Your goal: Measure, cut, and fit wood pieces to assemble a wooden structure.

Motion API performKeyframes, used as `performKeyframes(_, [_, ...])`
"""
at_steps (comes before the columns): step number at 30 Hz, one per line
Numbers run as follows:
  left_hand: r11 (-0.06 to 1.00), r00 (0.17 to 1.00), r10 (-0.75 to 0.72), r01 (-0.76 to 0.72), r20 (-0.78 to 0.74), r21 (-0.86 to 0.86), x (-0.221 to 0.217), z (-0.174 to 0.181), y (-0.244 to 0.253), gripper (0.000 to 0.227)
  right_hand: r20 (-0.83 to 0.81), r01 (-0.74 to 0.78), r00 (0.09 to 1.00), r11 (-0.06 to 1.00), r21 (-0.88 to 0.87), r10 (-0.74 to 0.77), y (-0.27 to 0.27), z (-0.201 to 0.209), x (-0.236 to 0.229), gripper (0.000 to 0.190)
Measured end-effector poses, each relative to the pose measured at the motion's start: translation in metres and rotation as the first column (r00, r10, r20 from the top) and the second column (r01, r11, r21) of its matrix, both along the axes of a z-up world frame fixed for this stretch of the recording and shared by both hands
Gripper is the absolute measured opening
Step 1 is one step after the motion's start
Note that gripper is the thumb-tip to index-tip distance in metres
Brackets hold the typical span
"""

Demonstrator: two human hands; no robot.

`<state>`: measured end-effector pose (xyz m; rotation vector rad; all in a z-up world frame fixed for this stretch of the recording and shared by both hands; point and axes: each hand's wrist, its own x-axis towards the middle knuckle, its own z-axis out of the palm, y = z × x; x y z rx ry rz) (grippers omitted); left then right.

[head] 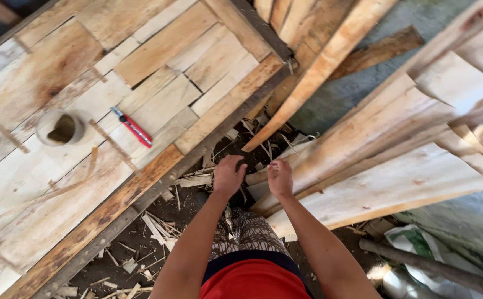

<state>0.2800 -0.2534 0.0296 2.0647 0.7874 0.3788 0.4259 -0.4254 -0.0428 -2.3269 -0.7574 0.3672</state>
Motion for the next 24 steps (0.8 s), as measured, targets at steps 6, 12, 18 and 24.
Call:
performKeyframes(6, [0.904,0.914,-0.397,0.373,-0.086,-0.209,0.099,0.032,-0.090,0.032,-0.091,-0.031,0.996,0.994,-0.108,0.021,-0.065,-0.054,0.010,0.031])
performKeyframes(12, [0.854,0.865,-0.477,0.498,0.159,-0.149,0.166,0.038,-0.160,0.030,0.205,-0.087,0.977,0.992,0.096,0.066,-0.084,-0.042,0.022,0.040])
performKeyframes(18, [0.923,0.966,-0.111,0.188,0.235,-0.336,0.194,0.057,-0.162,0.019,0.033,0.333,0.938,0.925,0.182,-0.344,-0.102,0.089,0.043,0.020])
performKeyframes(24, [0.880,0.816,-0.311,0.440,0.486,-0.176,0.213,0.062,-0.200,0.025,0.616,0.396,0.585,0.849,0.351,-0.528,-0.154,0.167,0.092,0.028])
